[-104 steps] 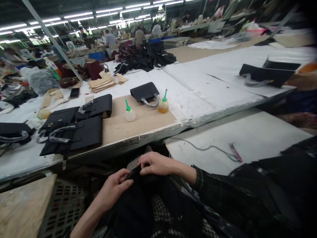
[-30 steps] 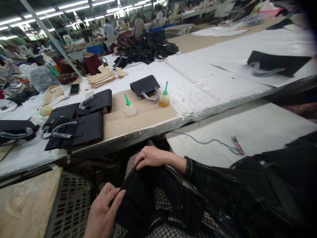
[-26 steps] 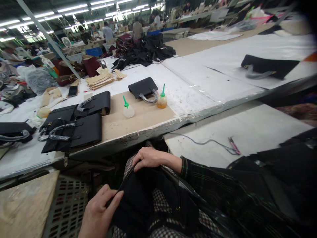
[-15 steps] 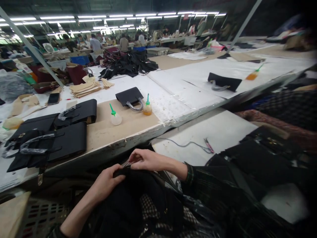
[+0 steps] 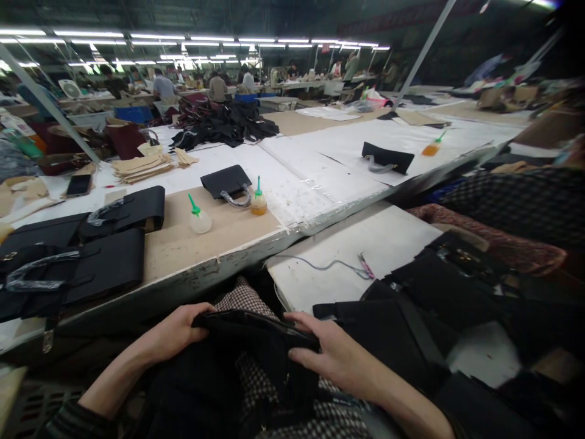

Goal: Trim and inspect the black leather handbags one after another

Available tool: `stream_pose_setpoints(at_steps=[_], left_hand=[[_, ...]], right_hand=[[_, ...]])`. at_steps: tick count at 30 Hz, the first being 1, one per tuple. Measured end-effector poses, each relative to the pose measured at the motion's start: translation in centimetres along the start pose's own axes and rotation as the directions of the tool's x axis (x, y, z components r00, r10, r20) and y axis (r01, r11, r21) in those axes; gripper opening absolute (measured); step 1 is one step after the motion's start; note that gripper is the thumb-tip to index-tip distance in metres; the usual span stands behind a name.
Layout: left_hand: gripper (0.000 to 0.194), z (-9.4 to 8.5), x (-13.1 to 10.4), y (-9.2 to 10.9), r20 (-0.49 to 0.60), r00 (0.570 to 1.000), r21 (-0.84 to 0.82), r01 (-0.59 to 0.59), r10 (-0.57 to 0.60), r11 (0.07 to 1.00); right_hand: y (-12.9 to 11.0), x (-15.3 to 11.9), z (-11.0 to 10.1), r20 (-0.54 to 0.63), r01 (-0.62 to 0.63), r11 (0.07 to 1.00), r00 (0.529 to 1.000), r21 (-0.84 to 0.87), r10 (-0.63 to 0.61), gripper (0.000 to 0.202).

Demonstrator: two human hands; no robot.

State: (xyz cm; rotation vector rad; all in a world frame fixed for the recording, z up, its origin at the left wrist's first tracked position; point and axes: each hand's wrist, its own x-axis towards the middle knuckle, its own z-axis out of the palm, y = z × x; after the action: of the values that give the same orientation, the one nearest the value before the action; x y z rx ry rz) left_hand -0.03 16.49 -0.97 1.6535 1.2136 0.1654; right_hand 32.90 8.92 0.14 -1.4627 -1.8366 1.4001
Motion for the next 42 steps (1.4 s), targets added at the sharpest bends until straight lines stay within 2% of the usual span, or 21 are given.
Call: stream_pose_setpoints(at_steps=[3,5,8,10,12,14,18,20,22,26,31,34,36,39,42], left_hand=[[0.027,-2.2,-2.5,-0.1,0.038,0.997,0.095,0.062,-0.066,0.994],[0.027,-2.9,-4.3,-0.9,0.088,0.986,0.123,0.132,-0.143,0.984],[0.036,-2.4,-6.2,-2.3,0.077,0.973,0.140,0.206,-0.218,0.968],[0.053,-1.5,-6.6,-2.7,0.001,0.984,0.045,0.177,-0.177,0.983],[0.062,-0.7,-6.5,-2.6,-0.060,0.994,-0.082,0.083,-0.088,0.993],[0.054,-0.3,-5.8,-2.1,-0.091,0.996,-0.116,0.010,-0.021,0.993],[0.027,-0.4,-4.1,-1.5,-0.093,0.995,0.060,-0.028,0.033,0.998],[0.021,-0.5,-3.3,-1.5,-0.076,0.996,0.139,-0.040,0.051,0.989],[0.018,-0.5,-2.7,-1.7,-0.066,0.996,0.182,-0.052,0.065,0.982],[0.013,-0.3,-2.2,-2.0,-0.062,0.994,0.224,-0.073,0.089,0.972],[0.009,-0.1,-2.4,-2.2,-0.072,0.992,0.238,-0.085,0.105,0.968],[0.008,0.0,-2.5,-2.1,-0.083,0.988,0.220,-0.107,0.128,0.970],[0.012,0.1,-2.5,-2.0,-0.054,0.985,0.209,-0.150,0.165,0.966],[0.022,0.0,-2.4,-1.8,0.016,0.983,0.246,-0.181,0.182,0.952],[0.019,-0.1,-2.3,-1.7,0.060,0.987,0.309,-0.162,0.151,0.937]], right_hand=[[-0.1,2.5,0.0,0.098,0.096,0.992,0.990,0.075,-0.104,0.040],[0.3,4.6,1.0,0.148,0.142,0.984,0.977,0.106,-0.157,0.041],[1.2,7.4,3.2,0.210,0.182,0.976,0.956,0.122,-0.204,0.042],[1.6,8.6,4.3,0.226,0.201,0.971,0.947,0.132,-0.227,0.044],[1.9,9.1,4.7,0.237,0.226,0.966,0.939,0.124,-0.250,0.049],[1.8,9.1,4.7,0.237,0.256,0.961,0.932,0.104,-0.274,0.052],[1.4,8.5,4.9,0.128,0.350,0.936,0.927,0.035,-0.351,0.041],[1.0,8.4,5.3,0.067,0.421,0.904,0.906,-0.069,-0.417,0.030],[0.6,8.4,5.8,0.056,0.460,0.860,0.887,-0.221,-0.459,0.023],[-0.5,8.6,7.1,0.076,0.390,0.783,0.911,-0.484,-0.406,0.020],[-1.5,9.1,8.6,0.109,0.327,0.709,0.936,-0.625,-0.336,0.015],[-2.0,9.6,8.9,0.187,0.365,0.656,0.926,-0.661,-0.326,0.016],[-2.4,10.2,8.8,0.262,0.398,0.632,0.916,-0.665,-0.302,0.015],[-3.0,11.3,8.2,0.377,0.450,0.634,0.890,-0.630,-0.257,0.016],[-3.6,12.1,7.4,0.441,0.475,0.661,0.866,-0.581,-0.235,0.016]])
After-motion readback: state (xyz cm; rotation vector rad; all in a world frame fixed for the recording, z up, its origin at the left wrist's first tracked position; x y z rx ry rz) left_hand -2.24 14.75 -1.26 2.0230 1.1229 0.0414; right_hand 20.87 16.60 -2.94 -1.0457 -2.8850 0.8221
